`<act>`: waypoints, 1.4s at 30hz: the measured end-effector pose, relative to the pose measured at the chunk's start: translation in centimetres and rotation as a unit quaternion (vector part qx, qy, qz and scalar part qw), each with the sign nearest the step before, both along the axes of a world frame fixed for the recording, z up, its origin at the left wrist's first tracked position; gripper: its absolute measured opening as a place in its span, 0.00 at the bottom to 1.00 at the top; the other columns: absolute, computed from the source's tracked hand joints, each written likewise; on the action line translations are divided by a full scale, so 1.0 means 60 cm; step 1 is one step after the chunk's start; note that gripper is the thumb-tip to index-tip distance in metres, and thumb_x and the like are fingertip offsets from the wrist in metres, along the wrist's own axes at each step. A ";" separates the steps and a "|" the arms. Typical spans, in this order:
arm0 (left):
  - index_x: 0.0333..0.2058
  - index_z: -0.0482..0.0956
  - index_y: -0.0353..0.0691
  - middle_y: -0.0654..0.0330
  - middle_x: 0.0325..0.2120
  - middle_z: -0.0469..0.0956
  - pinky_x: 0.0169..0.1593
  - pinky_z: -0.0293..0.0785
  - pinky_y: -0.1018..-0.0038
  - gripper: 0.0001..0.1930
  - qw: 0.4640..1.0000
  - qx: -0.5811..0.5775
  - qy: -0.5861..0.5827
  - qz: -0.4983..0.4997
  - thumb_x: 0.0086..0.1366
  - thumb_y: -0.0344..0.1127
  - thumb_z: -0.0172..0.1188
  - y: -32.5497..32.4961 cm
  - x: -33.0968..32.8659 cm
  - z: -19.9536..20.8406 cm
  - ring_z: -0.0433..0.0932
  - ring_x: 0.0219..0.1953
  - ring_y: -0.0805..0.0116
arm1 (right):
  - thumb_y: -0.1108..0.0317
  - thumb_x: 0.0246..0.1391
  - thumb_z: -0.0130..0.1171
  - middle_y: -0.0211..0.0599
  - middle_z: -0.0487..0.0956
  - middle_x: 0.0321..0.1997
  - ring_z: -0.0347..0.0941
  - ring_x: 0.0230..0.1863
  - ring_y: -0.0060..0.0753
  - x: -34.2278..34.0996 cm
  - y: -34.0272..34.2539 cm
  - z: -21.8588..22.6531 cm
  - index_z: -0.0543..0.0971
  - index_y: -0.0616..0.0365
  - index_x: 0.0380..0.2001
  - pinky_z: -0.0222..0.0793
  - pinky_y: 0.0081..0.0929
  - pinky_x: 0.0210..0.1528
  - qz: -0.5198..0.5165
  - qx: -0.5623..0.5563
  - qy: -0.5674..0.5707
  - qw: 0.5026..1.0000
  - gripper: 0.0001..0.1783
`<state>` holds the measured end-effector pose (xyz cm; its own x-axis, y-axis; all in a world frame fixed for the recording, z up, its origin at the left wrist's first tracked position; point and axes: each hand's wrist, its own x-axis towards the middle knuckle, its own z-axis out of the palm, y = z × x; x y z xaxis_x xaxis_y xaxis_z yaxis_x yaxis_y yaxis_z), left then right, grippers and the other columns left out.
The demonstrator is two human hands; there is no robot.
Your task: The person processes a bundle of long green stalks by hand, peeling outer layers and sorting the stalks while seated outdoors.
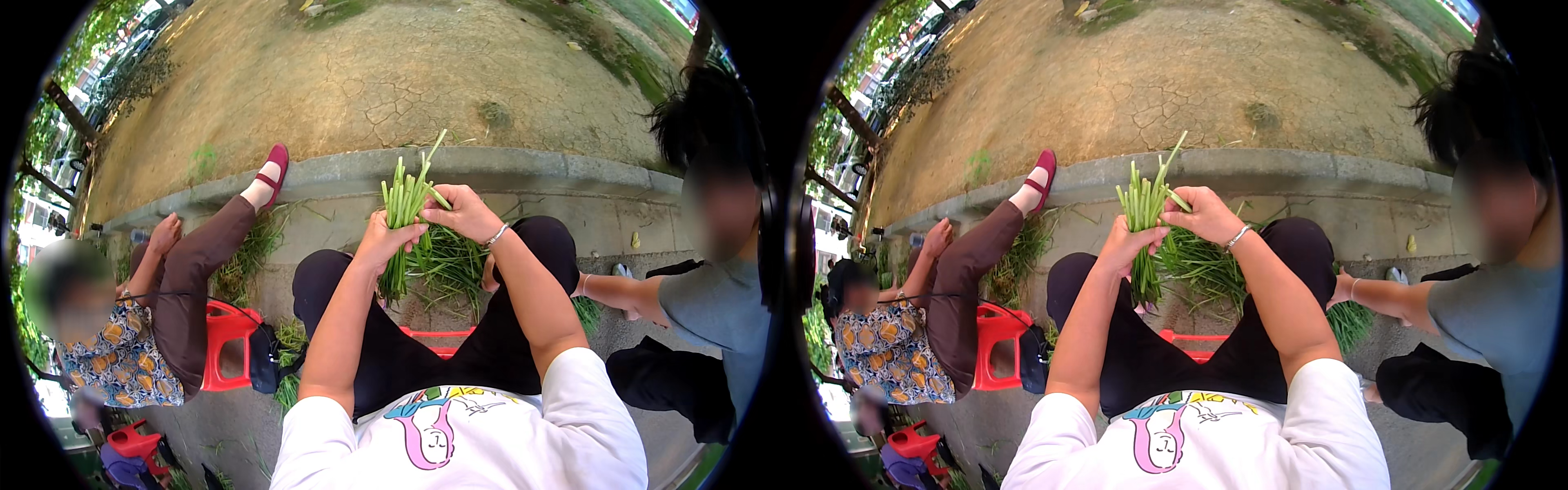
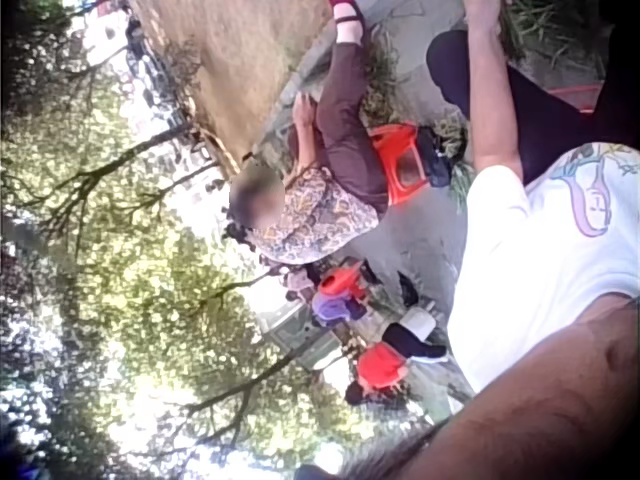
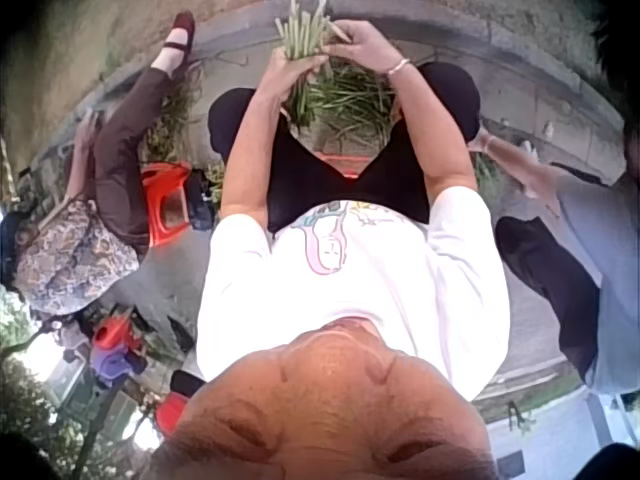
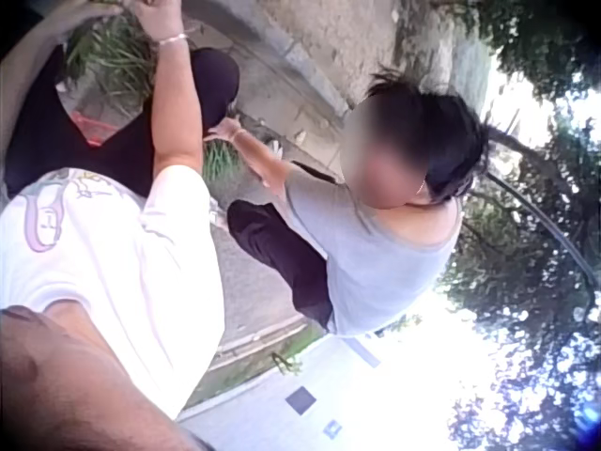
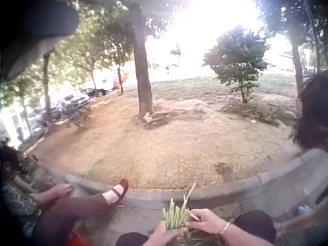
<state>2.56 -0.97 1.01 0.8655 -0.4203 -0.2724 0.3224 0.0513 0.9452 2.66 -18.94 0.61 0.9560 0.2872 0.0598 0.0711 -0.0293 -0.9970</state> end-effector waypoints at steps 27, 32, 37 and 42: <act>0.26 0.74 0.38 0.66 0.17 0.71 0.21 0.65 0.80 0.07 0.999 -0.008 0.026 -0.017 0.51 0.31 0.63 0.009 0.024 0.053 0.69 0.18 0.77 | 0.73 0.50 0.57 0.23 0.69 0.19 0.59 0.20 0.11 0.020 -0.037 0.064 0.75 0.61 0.28 0.53 0.13 0.20 0.117 0.028 0.099 0.988 0.04; 0.24 0.74 0.38 0.66 0.15 0.70 0.20 0.63 0.80 0.07 0.999 0.012 0.007 0.041 0.50 0.31 0.64 0.014 0.034 0.059 0.68 0.16 0.78 | 0.73 0.53 0.52 0.24 0.68 0.22 0.53 0.14 0.10 0.022 -0.089 0.087 0.72 0.60 0.31 0.46 0.11 0.15 0.093 0.312 0.174 0.929 0.03; 0.20 0.75 0.38 0.65 0.14 0.71 0.19 0.62 0.81 0.06 0.986 0.046 -0.004 0.158 0.50 0.31 0.63 0.036 0.034 0.041 0.67 0.15 0.78 | 0.74 0.54 0.51 0.30 0.71 0.28 0.54 0.16 0.10 0.009 -0.116 0.101 0.72 0.57 0.32 0.48 0.10 0.17 0.087 0.414 0.112 0.899 0.02; 0.20 0.74 0.37 0.65 0.13 0.70 0.18 0.62 0.81 0.07 0.981 0.061 -0.007 0.183 0.51 0.31 0.63 0.050 0.030 0.042 0.66 0.14 0.78 | 0.75 0.53 0.51 0.32 0.73 0.31 0.54 0.16 0.10 0.006 -0.127 0.102 0.74 0.57 0.32 0.48 0.10 0.16 0.024 0.354 0.067 0.932 0.04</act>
<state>4.38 2.06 3.53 0.9563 -0.0463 -0.2888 0.2909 0.0481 0.9556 3.01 -26.55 6.74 0.9558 0.2629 0.1319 -0.0706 0.6404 -0.7648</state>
